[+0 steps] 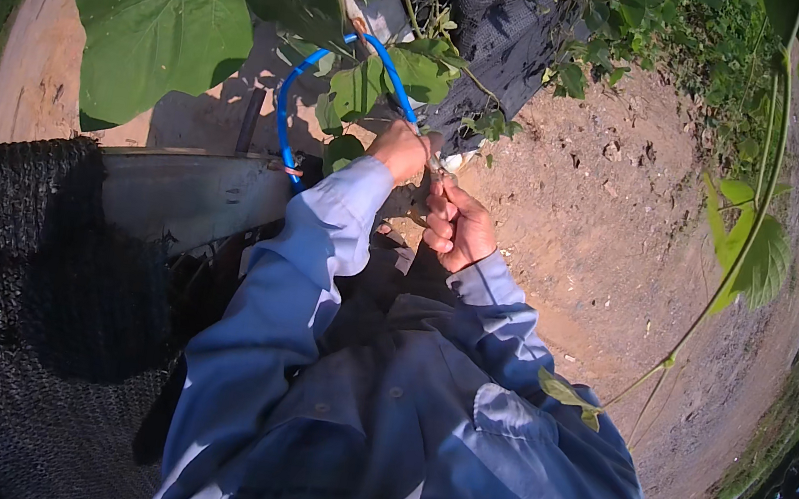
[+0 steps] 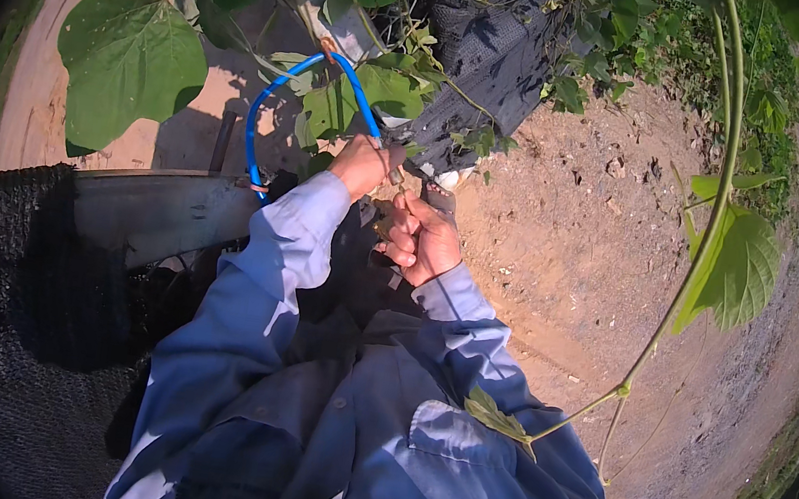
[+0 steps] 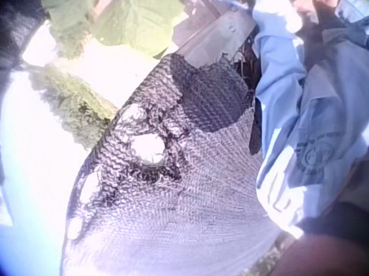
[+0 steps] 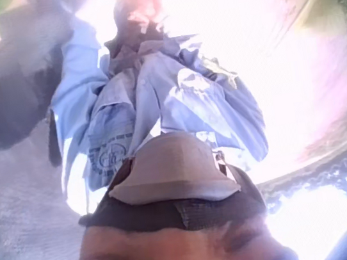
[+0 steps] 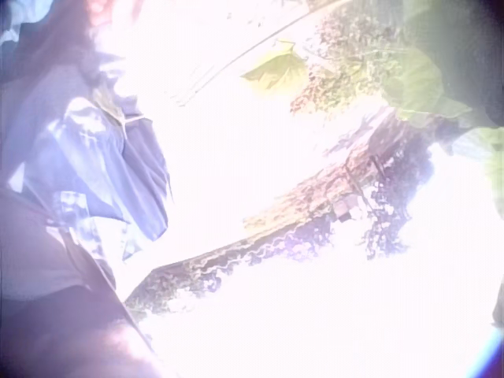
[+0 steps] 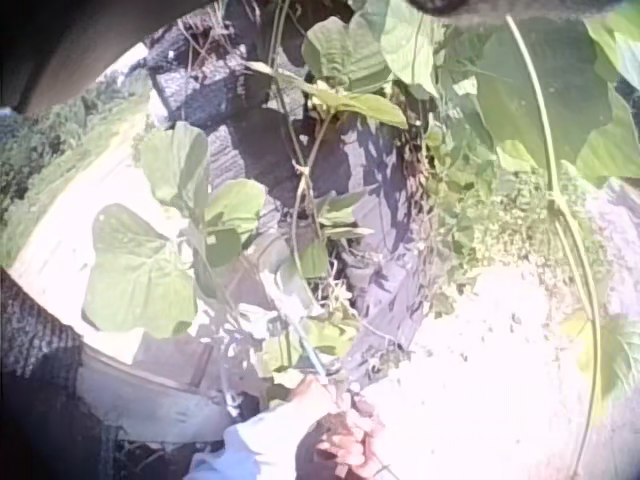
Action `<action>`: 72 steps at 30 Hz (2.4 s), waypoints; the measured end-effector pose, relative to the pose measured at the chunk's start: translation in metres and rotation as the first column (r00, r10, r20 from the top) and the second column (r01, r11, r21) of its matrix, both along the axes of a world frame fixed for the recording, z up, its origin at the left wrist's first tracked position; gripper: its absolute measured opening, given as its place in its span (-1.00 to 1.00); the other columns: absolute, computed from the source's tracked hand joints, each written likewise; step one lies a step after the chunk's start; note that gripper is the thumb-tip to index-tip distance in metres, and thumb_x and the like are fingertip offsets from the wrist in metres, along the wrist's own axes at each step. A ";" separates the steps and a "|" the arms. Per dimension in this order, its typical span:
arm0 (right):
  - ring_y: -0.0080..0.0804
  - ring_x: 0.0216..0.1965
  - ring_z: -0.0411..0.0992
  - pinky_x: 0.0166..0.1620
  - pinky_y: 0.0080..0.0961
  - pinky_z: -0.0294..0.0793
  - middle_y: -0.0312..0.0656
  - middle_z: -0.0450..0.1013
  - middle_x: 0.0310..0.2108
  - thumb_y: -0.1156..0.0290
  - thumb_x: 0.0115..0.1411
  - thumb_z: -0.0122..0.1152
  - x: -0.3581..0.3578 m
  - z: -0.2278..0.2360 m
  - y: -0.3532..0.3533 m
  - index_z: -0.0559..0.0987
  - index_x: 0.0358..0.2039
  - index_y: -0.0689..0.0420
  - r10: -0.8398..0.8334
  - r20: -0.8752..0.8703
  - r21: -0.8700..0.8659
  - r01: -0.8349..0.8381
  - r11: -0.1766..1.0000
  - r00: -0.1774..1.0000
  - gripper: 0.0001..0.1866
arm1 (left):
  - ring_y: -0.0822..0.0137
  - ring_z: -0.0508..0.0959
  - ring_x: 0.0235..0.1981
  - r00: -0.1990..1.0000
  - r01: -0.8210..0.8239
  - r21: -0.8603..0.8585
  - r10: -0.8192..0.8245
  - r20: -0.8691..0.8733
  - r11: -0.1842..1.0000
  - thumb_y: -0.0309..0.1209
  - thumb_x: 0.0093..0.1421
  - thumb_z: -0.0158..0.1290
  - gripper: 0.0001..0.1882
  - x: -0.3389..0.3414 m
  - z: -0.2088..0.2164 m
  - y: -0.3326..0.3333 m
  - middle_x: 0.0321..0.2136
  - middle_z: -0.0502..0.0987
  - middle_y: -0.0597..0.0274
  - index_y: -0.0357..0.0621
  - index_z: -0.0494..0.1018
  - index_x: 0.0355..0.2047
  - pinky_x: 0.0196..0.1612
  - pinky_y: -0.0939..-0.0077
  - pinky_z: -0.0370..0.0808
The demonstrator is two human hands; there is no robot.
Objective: The person ties a plant stem to a blue plastic support using a small tool and a thin cord. They repeatedly wrap and secure the cord around the stem and support, adjusting the knot with their hands.
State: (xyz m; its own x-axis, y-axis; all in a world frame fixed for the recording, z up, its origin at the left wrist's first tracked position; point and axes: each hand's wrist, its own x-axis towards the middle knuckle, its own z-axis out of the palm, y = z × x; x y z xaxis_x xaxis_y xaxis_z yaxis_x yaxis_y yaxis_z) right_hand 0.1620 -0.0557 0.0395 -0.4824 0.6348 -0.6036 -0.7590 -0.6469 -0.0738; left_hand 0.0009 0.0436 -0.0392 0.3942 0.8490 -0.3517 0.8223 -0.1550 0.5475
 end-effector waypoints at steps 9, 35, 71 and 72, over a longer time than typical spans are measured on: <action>-0.72 -0.54 0.13 -0.48 -0.69 0.11 -0.45 0.28 -0.59 0.28 0.33 0.07 0.019 0.003 -0.016 0.53 -0.30 0.27 -0.065 0.719 0.366 -0.298 0.882 0.692 -0.72 | 0.12 0.59 -0.41 0.986 -0.134 -0.113 0.122 -0.113 0.985 -0.21 0.17 0.04 -0.70 0.026 0.045 0.006 -0.39 0.59 -0.01 -0.21 0.57 -0.46 -0.36 0.28 0.49; 0.04 -0.49 0.50 -0.47 -0.15 0.46 0.02 0.50 -0.48 0.26 0.24 0.10 0.016 0.019 0.029 0.47 -0.32 0.15 -0.762 0.595 -0.009 -0.951 0.311 -0.255 -0.80 | -0.03 0.46 0.08 0.941 -0.311 -0.242 0.262 -0.214 0.919 -0.21 0.27 -0.17 -0.54 0.036 0.078 0.011 0.08 0.42 -0.10 -0.16 0.41 0.09 0.12 0.19 0.42; 0.03 -0.59 0.43 -0.52 -0.24 0.37 0.03 0.40 -0.63 0.31 0.33 0.02 0.015 -0.018 0.019 0.45 -0.39 0.19 -0.660 0.749 0.267 -0.889 0.371 -0.051 -0.78 | 0.05 0.50 0.05 0.965 -0.111 -0.233 0.049 -0.256 0.966 -0.38 0.27 -0.18 -0.63 0.032 0.105 0.001 0.05 0.48 0.13 0.04 0.50 0.02 0.04 0.20 0.51; 0.01 -0.60 0.42 -0.52 -0.26 0.37 0.01 0.40 -0.64 0.29 0.34 0.00 0.015 -0.019 0.019 0.46 -0.39 0.19 -0.637 0.770 0.297 -0.874 0.386 -0.019 -0.76 | 0.05 0.50 0.04 0.963 -0.058 -0.216 -0.003 -0.270 0.975 -0.36 0.28 -0.19 -0.63 0.032 0.102 0.001 0.05 0.48 0.13 0.02 0.50 0.01 0.04 0.20 0.50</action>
State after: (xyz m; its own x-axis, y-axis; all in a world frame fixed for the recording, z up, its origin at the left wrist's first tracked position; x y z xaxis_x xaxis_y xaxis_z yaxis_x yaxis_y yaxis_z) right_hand 0.1773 -0.0368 0.0202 -0.2517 0.9549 0.1575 0.6157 0.2835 -0.7352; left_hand 0.0325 0.0451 0.0631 0.2379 0.7476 -0.6200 0.9450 -0.0307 0.3256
